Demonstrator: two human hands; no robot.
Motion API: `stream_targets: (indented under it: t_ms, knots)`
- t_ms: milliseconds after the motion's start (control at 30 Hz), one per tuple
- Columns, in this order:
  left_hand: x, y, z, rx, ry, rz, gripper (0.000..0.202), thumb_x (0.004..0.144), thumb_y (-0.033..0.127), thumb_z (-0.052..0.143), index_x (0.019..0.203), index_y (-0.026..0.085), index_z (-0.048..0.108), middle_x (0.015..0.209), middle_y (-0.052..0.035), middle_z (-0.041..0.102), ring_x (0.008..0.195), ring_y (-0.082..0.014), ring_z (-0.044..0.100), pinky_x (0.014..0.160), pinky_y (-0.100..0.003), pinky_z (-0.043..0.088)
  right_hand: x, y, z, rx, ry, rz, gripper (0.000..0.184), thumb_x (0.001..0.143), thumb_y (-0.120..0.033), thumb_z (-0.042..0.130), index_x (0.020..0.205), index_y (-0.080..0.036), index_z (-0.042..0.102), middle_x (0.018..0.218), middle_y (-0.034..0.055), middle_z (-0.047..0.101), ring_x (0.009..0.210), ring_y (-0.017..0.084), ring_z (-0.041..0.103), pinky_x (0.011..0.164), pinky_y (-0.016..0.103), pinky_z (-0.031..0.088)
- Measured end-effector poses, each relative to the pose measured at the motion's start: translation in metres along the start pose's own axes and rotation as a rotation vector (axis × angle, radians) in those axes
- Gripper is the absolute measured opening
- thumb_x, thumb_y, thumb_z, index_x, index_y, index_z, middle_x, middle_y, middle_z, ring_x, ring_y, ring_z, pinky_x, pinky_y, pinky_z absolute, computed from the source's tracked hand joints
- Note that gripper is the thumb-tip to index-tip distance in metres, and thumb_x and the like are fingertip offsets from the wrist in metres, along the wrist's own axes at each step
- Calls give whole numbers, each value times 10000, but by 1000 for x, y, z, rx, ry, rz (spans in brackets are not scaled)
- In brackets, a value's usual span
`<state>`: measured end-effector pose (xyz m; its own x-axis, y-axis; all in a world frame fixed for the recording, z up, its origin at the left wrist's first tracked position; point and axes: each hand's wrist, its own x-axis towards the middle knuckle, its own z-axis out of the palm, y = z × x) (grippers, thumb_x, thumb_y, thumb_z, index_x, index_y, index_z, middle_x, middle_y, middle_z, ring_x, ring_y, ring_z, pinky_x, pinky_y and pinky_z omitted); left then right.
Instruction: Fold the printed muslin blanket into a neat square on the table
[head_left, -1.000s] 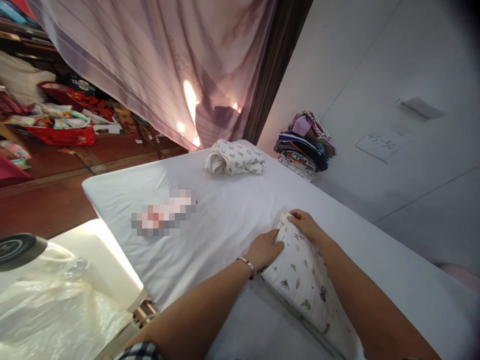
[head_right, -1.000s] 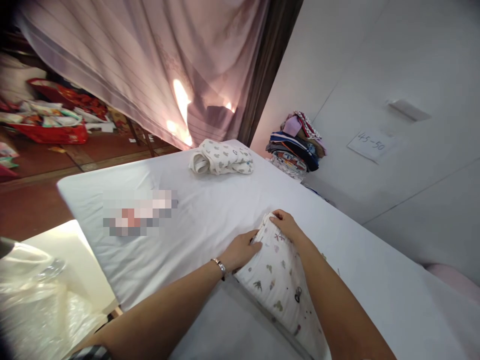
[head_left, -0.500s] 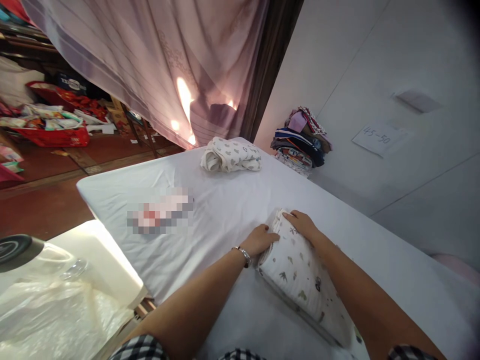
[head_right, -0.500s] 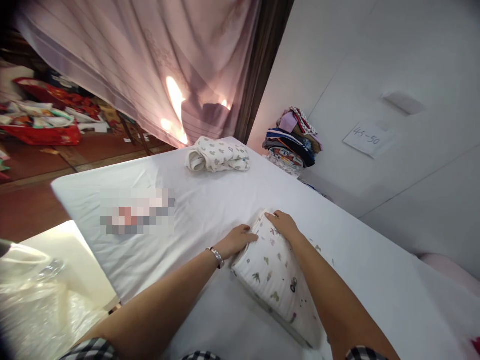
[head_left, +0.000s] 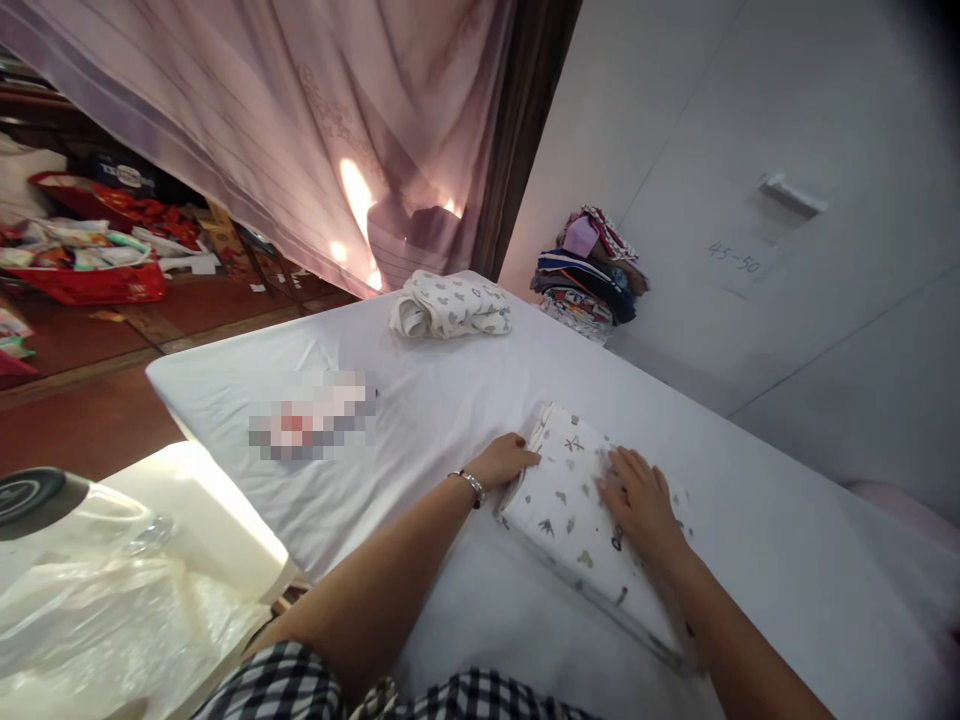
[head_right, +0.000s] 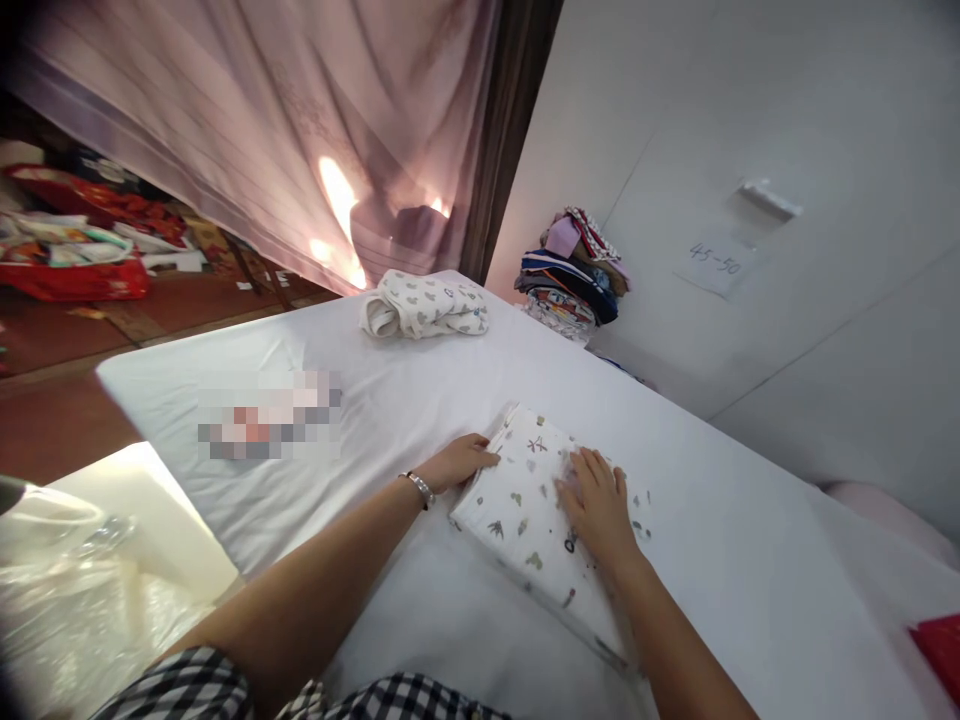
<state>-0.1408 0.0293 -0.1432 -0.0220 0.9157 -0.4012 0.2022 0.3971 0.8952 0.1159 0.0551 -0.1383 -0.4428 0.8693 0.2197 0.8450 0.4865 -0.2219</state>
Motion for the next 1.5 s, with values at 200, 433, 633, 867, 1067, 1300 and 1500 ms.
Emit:
stream_targets:
  t_ms: [200,433,633,867,1067,1300,1500]
  knots:
    - [-8,8,-1,-119,-66,-44,519,638,322,641,1096,107,523,1091,-134,614,913,-231,598,639,-262,457,-18,15,1,149,-37,105,487,845,-478,387,1269,-247,457,1435,45,279,1336,225,173,1076,467,103]
    - [-13,11,-3,-145,-67,-64,536,619,353,668,1069,93,538,1020,-135,638,828,-217,611,576,-254,443,-73,37,-17,555,213,520,586,737,-502,544,1263,-261,455,1427,9,293,1317,243,231,1086,407,209]
    - [-11,11,-1,-177,-51,-59,514,607,372,687,1027,109,552,914,-111,666,761,-215,624,589,-274,464,-109,21,-27,1154,203,938,727,710,-466,610,1337,-244,317,1414,63,320,1243,211,383,979,302,404]
    - [-10,8,-4,-281,-109,-57,446,593,355,709,944,119,566,854,-106,680,778,-241,645,663,-326,508,-100,10,-42,1542,-101,960,573,734,-517,573,1155,-134,513,1104,156,615,953,268,614,756,384,532]
    - [-12,9,-6,-302,-158,-39,460,600,347,711,966,108,568,879,-117,682,825,-255,642,705,-340,511,-93,7,-37,1635,-58,923,508,689,-351,667,1131,-159,508,952,123,677,825,259,651,733,399,527]
    - [-18,15,-5,-424,-273,-52,508,615,334,712,1040,101,563,998,-139,660,925,-256,618,807,-346,486,-86,16,-49,1462,43,890,463,649,-277,686,1066,-154,526,905,108,687,743,242,657,658,362,534]
    - [-24,15,6,-598,-498,-157,463,687,397,630,1024,82,593,1023,-148,652,1009,-266,581,873,-343,448,-85,28,-56,1395,52,924,470,625,-266,678,1060,-153,543,813,89,694,673,245,657,583,345,527]
